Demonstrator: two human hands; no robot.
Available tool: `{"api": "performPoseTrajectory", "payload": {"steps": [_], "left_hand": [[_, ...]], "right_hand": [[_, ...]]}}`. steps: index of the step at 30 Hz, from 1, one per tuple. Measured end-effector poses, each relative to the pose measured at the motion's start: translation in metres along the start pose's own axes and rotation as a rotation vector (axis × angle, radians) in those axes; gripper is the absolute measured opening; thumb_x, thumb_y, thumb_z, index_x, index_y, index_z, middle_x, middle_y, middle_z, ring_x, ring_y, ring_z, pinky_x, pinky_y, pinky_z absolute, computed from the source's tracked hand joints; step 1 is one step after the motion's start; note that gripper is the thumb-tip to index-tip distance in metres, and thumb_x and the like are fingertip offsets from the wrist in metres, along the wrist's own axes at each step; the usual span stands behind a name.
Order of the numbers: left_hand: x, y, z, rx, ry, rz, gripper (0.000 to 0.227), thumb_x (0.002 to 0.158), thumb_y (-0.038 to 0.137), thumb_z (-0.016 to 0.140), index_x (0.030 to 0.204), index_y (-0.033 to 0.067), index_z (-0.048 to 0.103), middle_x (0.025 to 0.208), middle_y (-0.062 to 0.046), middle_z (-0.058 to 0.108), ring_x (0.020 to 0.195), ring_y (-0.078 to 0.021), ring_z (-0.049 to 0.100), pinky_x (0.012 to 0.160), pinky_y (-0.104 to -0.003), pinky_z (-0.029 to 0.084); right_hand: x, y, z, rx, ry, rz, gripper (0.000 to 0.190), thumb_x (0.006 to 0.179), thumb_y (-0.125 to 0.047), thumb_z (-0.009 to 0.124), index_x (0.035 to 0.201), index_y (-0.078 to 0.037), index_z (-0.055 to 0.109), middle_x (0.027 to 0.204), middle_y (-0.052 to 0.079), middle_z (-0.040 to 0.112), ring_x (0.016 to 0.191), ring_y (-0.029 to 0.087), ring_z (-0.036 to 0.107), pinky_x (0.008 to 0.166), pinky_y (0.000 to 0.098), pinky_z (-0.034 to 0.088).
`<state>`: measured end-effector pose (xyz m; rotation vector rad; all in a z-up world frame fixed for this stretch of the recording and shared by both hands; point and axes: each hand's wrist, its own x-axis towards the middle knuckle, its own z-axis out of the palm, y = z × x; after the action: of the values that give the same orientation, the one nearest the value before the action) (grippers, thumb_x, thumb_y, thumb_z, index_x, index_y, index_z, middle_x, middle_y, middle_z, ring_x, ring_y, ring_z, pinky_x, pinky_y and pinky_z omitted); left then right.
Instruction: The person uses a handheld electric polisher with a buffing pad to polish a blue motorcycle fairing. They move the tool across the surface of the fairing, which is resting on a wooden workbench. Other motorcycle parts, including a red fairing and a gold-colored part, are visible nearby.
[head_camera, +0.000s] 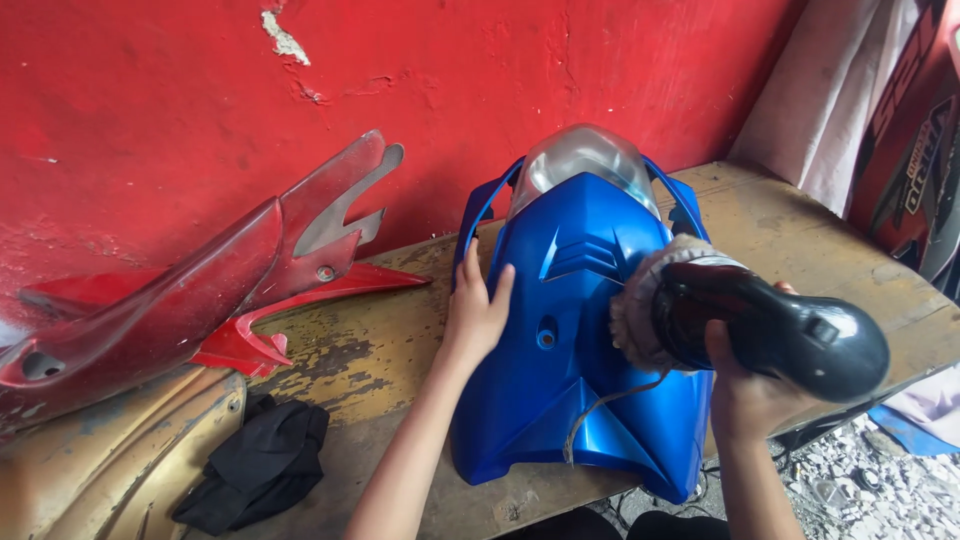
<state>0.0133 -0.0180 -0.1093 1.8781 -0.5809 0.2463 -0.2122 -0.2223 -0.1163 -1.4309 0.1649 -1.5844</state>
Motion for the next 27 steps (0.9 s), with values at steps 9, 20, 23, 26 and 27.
{"api": "performPoseTrajectory", "payload": {"steps": [9,20,23,26,27], "left_hand": [[-0.108,0.101,0.01,-0.207,-0.192,0.788,0.097,0.081,0.044,0.09,0.153,0.0033,0.039,0.147,-0.018,0.054,0.136,-0.0325,0.057,0.119,-0.039,0.049],[-0.068,0.126,0.0,-0.249,-0.433,0.759,0.082,0.075,0.041,0.087,0.144,0.0145,0.052,0.153,-0.009,0.056,0.155,-0.0316,0.044,0.137,-0.046,0.025],[-0.061,0.122,-0.001,-0.146,-0.493,0.804,0.061,0.082,0.036,0.083,0.136,0.0188,0.062,0.147,-0.003,0.064,0.152,-0.0268,0.048,0.133,-0.045,0.025],[-0.067,0.13,-0.002,-0.133,-0.51,0.793,0.057,0.084,0.036,0.08,0.136,0.0195,0.065,0.141,0.001,0.067,0.145,-0.0205,0.055,0.13,-0.043,0.031],[-0.069,0.133,-0.003,-0.131,-0.495,0.797,0.056,0.083,0.036,0.079,0.135,0.0196,0.066,0.139,0.002,0.067,0.142,-0.0179,0.057,0.128,-0.041,0.035]], "right_hand": [[-0.015,-0.017,0.031,-0.131,-0.183,-0.191,0.07,0.077,-0.02,0.09,0.133,-0.003,0.052,0.134,0.009,0.06,0.135,0.024,0.059,0.124,0.0416,0.045],[-0.045,0.014,0.044,-0.1,-0.286,-0.366,0.082,0.084,-0.026,0.084,0.144,-0.011,0.03,0.13,0.013,0.06,0.131,0.029,0.059,0.116,0.0416,0.043],[-0.04,0.003,0.04,-0.299,-0.419,-0.489,0.061,0.081,-0.029,0.081,0.128,-0.008,0.049,0.121,0.011,0.062,0.124,0.03,0.06,0.114,0.0439,0.039],[-0.041,0.001,0.032,-0.556,-0.425,-0.619,0.03,0.084,-0.026,0.076,0.109,-0.011,0.069,0.11,0.008,0.069,0.114,0.029,0.062,0.107,0.0431,0.039],[-0.041,-0.001,0.03,-0.642,-0.38,-0.68,0.026,0.085,-0.029,0.074,0.102,-0.01,0.072,0.106,0.008,0.069,0.109,0.03,0.06,0.101,0.0419,0.038]]}}
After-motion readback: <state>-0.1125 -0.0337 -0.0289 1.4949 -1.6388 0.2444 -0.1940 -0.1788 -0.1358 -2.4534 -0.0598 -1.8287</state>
